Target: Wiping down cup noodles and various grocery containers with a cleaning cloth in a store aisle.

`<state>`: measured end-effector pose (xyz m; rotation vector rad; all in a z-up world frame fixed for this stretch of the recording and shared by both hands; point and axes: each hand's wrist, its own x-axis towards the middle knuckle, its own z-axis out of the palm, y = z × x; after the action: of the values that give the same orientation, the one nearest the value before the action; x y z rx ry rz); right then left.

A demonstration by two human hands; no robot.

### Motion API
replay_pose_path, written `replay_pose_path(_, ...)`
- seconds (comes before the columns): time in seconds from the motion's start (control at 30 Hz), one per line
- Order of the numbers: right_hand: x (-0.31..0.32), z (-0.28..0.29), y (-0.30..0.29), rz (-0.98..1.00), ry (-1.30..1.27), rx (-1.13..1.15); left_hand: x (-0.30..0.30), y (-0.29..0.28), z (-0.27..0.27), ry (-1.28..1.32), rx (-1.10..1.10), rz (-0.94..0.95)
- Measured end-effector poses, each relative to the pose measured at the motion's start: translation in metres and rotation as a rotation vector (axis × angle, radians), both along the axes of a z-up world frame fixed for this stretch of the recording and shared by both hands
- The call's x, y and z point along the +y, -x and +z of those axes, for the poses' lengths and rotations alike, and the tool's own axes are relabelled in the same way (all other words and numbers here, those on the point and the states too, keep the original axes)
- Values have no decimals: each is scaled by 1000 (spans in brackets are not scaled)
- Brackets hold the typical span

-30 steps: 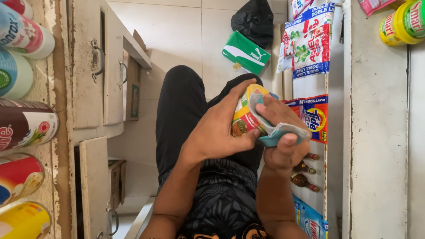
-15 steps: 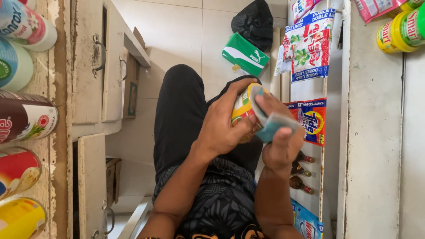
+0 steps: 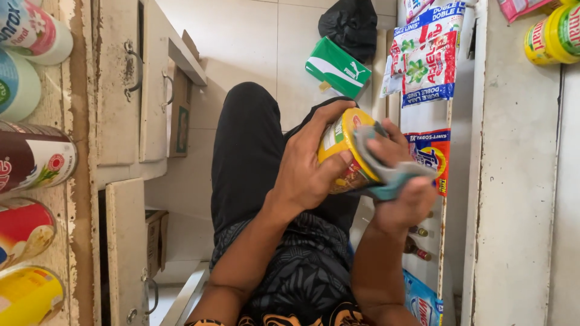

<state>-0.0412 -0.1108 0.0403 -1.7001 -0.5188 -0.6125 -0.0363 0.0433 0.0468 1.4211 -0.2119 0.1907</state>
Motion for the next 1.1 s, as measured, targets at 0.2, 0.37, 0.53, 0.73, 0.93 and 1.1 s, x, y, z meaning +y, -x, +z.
replay_pose_path(0.2, 3, 9, 2, -57, 81, 107, -5, -1, -5, 17, -17, -29)
replay_pose_path(0.37, -2, 13, 4, 17, 167, -12, -3, 1, -1, 48, -51, -76)
replay_pose_path(0.53, 4, 7, -8, 10, 30, 53, -8, -5, -16, 18, -101, -40)
replay_pose_path(0.73, 16, -13, -4, -131, -118, 9, -8, -6, -17, 170, -110, 11)
replay_pose_path(0.93, 44, -26, 4, -7, -556, 93, -14, -7, -13, 345, -179, 201)
replay_pose_path(1.1, 30, -77, 43, -125, -189, 556, -13, -7, -4, 576, -172, 324)
